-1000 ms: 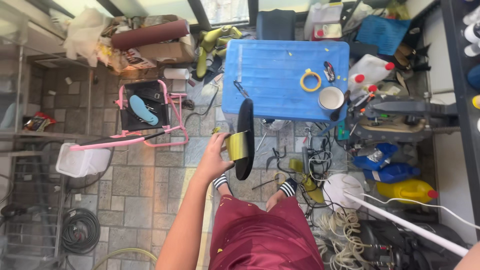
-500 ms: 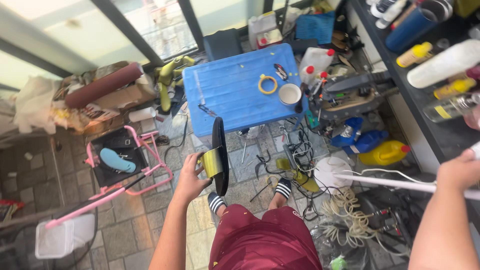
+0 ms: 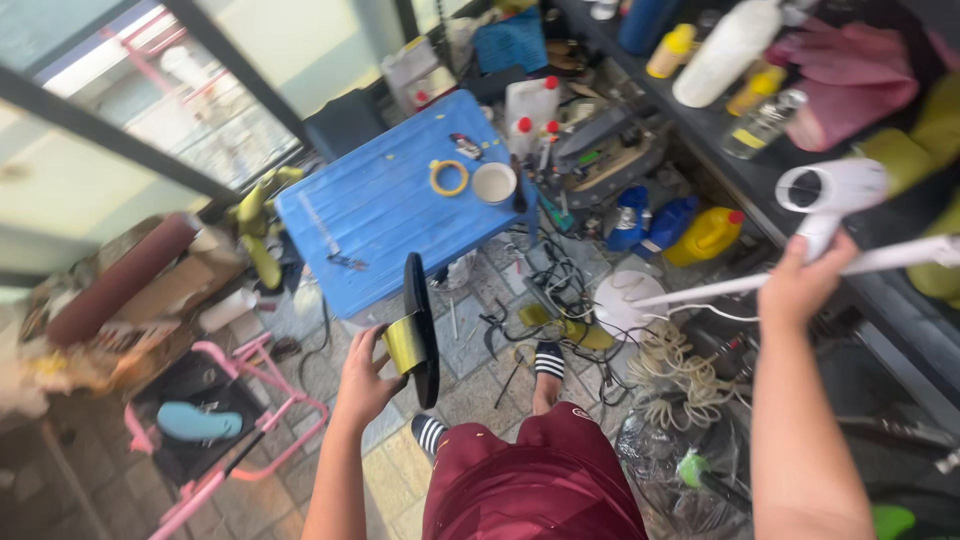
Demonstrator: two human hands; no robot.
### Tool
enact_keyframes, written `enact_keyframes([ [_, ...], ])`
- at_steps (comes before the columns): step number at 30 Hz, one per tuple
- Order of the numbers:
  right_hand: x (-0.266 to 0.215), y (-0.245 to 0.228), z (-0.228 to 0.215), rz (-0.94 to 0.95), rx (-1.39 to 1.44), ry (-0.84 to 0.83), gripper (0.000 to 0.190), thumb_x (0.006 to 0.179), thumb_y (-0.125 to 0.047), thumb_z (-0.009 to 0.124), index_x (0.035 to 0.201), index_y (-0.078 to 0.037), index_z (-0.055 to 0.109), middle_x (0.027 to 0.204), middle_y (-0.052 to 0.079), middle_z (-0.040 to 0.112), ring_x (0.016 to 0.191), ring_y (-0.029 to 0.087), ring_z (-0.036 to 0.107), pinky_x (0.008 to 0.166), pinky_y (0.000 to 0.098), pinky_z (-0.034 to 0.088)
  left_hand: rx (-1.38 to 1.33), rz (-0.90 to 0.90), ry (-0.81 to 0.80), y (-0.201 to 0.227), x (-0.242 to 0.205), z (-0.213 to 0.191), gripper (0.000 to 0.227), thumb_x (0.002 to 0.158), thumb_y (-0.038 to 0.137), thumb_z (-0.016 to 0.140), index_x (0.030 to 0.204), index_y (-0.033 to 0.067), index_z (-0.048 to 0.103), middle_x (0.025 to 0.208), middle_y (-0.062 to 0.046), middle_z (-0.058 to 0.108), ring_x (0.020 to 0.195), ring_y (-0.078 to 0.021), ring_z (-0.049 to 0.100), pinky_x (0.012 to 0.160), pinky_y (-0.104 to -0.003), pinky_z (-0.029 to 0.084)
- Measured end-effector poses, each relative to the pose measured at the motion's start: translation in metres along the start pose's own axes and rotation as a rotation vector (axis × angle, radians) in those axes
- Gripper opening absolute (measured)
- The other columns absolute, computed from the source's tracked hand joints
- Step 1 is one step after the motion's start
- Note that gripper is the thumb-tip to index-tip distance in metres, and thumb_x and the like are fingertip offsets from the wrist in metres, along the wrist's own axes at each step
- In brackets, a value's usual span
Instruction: The person spray paints a black slipper with a yellow stripe using a spray gun, then uses a hair dryer to dry the painted area. The slipper is held and rotated to cover different surfaces.
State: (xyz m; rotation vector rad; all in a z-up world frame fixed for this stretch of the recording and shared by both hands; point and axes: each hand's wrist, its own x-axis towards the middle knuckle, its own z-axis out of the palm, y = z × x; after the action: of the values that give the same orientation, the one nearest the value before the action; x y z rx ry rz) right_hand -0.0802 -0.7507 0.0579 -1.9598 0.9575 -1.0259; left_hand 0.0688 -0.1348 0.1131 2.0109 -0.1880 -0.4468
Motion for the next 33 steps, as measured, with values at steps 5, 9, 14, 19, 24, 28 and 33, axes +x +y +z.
enact_keyframes([
  [5, -0.051, -0.042, 0.008, -0.077, 0.094, 0.061, 0.047, 0.106, -0.012, 0.066, 0.145, 0.003, 0.045, 0.138, 0.019, 0.057, 0.127, 0.030, 0.058, 0.111, 0.0407, 0.044, 0.042, 0.023, -0.124, 0.006, 0.015, 0.009, 0.086, 0.059, -0.018, 0.076, 0.138, 0.0035, 0.049, 0.137, -0.009, 0.046, 0.126, -0.0261, 0.059, 0.103, -0.038, 0.054],
  [9, -0.102, -0.070, 0.017, 0.006, 0.033, 0.025, 0.045, 0.103, -0.016, 0.067, 0.140, 0.001, 0.050, 0.130, 0.018, 0.063, 0.118, 0.027, 0.062, 0.103, 0.0402, 0.049, 0.125, 0.056, -0.258, 0.014, 0.030, 0.018, 0.086, 0.059, -0.017, 0.078, 0.138, 0.0048, 0.051, 0.138, -0.008, 0.049, 0.126, -0.0250, 0.061, 0.102, -0.038, 0.055],
  [14, -0.149, -0.080, 0.020, 0.450, 0.254, -0.101, 0.050, 0.097, -0.017, 0.063, 0.143, -0.003, 0.049, 0.114, 0.013, 0.062, 0.079, 0.027, 0.059, 0.071, 0.0416, 0.049, 0.129, 0.161, -0.366, 0.020, 0.048, 0.036, 0.089, 0.057, -0.019, 0.078, 0.138, 0.0045, 0.050, 0.138, -0.010, 0.048, 0.129, -0.0264, 0.058, 0.102, -0.039, 0.052],
  [19, -0.197, -0.049, 0.017, -0.075, 0.203, -0.075, 0.048, 0.099, -0.007, 0.072, 0.140, 0.004, 0.050, 0.118, 0.011, 0.066, 0.103, 0.020, 0.064, 0.087, 0.0335, 0.052, 0.126, 0.203, -0.454, 0.028, 0.054, 0.052, 0.090, 0.056, -0.018, 0.079, 0.138, 0.0044, 0.049, 0.137, -0.010, 0.050, 0.129, -0.0268, 0.058, 0.103, -0.039, 0.051],
  [24, -0.222, -0.027, -0.009, 0.282, 0.282, 0.106, 0.039, 0.092, -0.006, 0.073, 0.125, 0.001, 0.054, 0.101, 0.005, 0.068, 0.077, 0.012, 0.067, 0.066, 0.0282, 0.054, 0.136, 0.190, -0.487, 0.036, 0.051, 0.058, 0.087, 0.059, -0.015, 0.080, 0.137, 0.0034, 0.048, 0.138, -0.010, 0.050, 0.127, -0.0270, 0.060, 0.105, -0.037, 0.055],
  [28, -0.224, -0.043, -0.027, 0.376, 0.387, 0.001, 0.034, 0.092, -0.008, 0.073, 0.121, 0.000, 0.056, 0.093, 0.006, 0.066, 0.066, 0.011, 0.061, 0.057, 0.0285, 0.050, 0.191, 0.201, -0.537, 0.045, 0.049, 0.059, 0.085, 0.060, -0.013, 0.079, 0.138, 0.0045, 0.049, 0.138, -0.009, 0.051, 0.130, -0.0269, 0.058, 0.104, -0.036, 0.051],
  [33, -0.224, -0.085, -0.020, 0.088, 0.257, -0.267, 0.036, 0.092, -0.008, 0.073, 0.126, -0.002, 0.061, 0.108, 0.008, 0.070, 0.092, 0.018, 0.065, 0.080, 0.0322, 0.052, 0.184, 0.266, -0.554, 0.059, 0.049, 0.055, 0.083, 0.061, -0.011, 0.078, 0.138, 0.0051, 0.051, 0.141, -0.009, 0.052, 0.132, -0.0294, 0.056, 0.107, -0.038, 0.052],
])
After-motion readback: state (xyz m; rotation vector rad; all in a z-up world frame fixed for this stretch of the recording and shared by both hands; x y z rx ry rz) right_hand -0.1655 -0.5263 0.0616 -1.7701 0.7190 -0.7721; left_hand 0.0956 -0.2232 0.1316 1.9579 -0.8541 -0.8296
